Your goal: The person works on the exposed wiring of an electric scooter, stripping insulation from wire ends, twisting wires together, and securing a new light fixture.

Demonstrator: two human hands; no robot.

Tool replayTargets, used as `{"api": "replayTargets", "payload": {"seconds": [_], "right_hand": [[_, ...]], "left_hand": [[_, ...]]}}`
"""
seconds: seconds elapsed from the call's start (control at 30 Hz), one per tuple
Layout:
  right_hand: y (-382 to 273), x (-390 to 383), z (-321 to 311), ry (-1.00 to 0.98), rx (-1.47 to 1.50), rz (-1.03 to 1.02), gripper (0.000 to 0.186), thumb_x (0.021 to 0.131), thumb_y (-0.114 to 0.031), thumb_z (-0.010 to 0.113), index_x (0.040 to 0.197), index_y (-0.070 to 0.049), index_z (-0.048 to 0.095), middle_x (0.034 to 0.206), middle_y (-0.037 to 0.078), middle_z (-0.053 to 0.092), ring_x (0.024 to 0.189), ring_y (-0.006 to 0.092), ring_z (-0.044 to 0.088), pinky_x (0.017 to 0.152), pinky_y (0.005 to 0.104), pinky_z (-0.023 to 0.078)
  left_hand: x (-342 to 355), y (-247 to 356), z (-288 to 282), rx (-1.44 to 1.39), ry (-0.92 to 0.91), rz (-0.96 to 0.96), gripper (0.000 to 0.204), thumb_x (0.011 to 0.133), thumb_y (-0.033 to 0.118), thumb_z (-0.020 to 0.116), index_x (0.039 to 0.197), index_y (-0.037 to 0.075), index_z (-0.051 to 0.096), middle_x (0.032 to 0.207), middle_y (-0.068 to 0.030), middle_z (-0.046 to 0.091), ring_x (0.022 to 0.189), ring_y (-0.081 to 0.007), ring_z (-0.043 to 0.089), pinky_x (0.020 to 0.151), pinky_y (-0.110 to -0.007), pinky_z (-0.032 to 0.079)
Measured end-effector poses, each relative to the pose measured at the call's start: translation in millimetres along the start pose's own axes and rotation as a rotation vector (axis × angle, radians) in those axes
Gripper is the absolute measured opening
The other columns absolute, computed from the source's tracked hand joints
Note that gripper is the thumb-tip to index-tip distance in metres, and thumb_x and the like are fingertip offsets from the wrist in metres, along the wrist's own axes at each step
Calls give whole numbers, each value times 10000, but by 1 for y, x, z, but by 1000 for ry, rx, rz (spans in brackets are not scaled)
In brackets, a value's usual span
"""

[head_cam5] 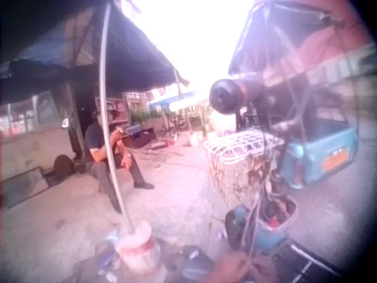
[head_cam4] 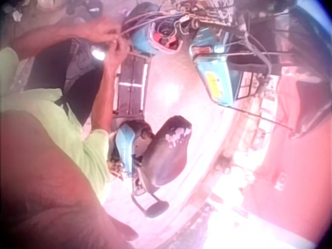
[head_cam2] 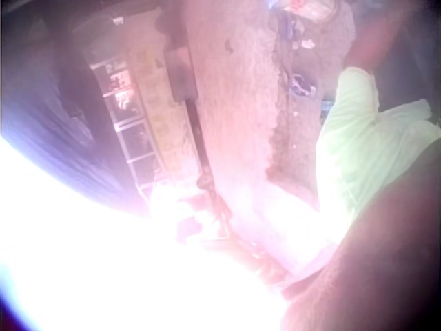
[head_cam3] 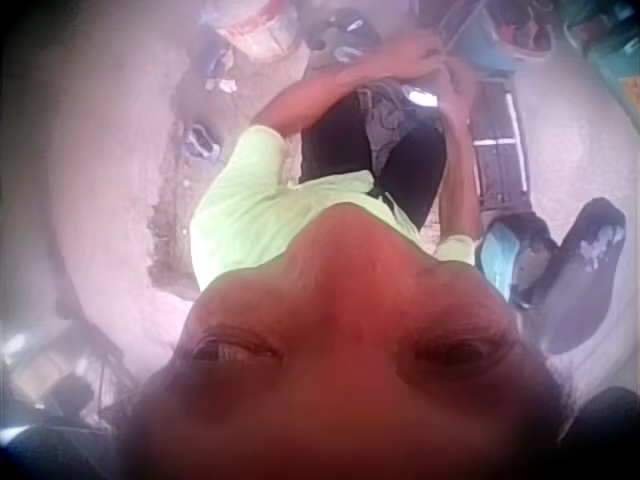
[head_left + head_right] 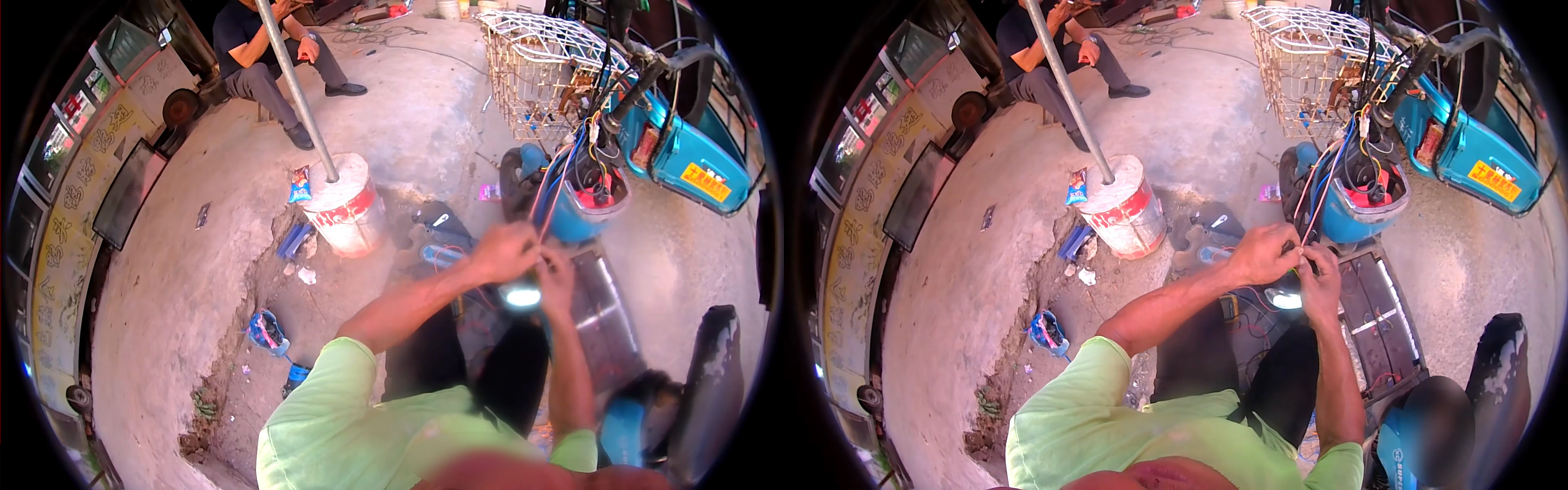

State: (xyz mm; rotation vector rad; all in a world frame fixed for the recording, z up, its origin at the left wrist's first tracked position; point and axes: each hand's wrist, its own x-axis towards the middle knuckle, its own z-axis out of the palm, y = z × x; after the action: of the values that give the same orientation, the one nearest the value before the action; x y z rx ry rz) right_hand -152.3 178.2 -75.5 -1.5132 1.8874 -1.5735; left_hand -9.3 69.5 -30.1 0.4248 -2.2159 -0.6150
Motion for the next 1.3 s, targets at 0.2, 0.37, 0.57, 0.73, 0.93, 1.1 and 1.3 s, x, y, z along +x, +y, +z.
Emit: {"api": "replayTargets", "payload": {"seconds": [0.2,0.37,0.57,0.73,0.93,1.1,1.3], "right_hand": [[1,9,6,-8,228,102,166,908,-15,697,1069,-22,734,1054,76,669,982,171,626,904,294,479],[-4,13,4,29,222,1,147,898,-8,709,1043,-8,737,1029,62,671,971,144,619,871,283,484],[-20,15,-11,11,283,59,170,897,-8,707,1063,-3,742,1007,55,676,955,127,621,846,272,491],[-25,19,-23,-57,267,62,179,902,-8,695,1074,-2,743,996,49,683,915,122,627,823,266,495],[-33,27,-40,-165,269,108,166,912,-30,684,1065,1,742,933,28,703,839,106,628,785,258,492],[-48,33,-46,-222,406,240,144,961,-42,658,1061,9,748,909,-6,715,799,68,616,739,239,487],[-58,24,-26,-36,631,383,187,959,-39,685,1129,4,753,953,7,733,808,67,615,736,231,492]], "left_hand": [[1,9,-5,-168,-15,-287,240,879,241,707,905,6,668,717,-182,662,649,-284,664,599,-397,496],[5,9,-13,-265,-26,-281,233,881,254,717,910,23,698,714,-159,651,662,-268,660,595,-377,489],[14,18,-31,-78,-6,126,143,847,157,738,947,57,712,948,-112,657,846,-323,679,695,-404,546],[30,11,-43,124,-92,378,133,830,121,727,945,61,697,979,-97,664,859,-299,688,711,-416,560],[50,17,-59,285,-279,610,114,850,134,685,946,72,694,897,-83,626,813,-293,683,662,-433,548],[63,29,-56,333,-325,592,109,856,178,691,884,78,660,812,-88,571,725,-302,669,610,-442,534],[32,27,-13,69,128,177,195,861,217,711,842,38,634,757,-130,617,664,-296,659,559,-433,498]]}}
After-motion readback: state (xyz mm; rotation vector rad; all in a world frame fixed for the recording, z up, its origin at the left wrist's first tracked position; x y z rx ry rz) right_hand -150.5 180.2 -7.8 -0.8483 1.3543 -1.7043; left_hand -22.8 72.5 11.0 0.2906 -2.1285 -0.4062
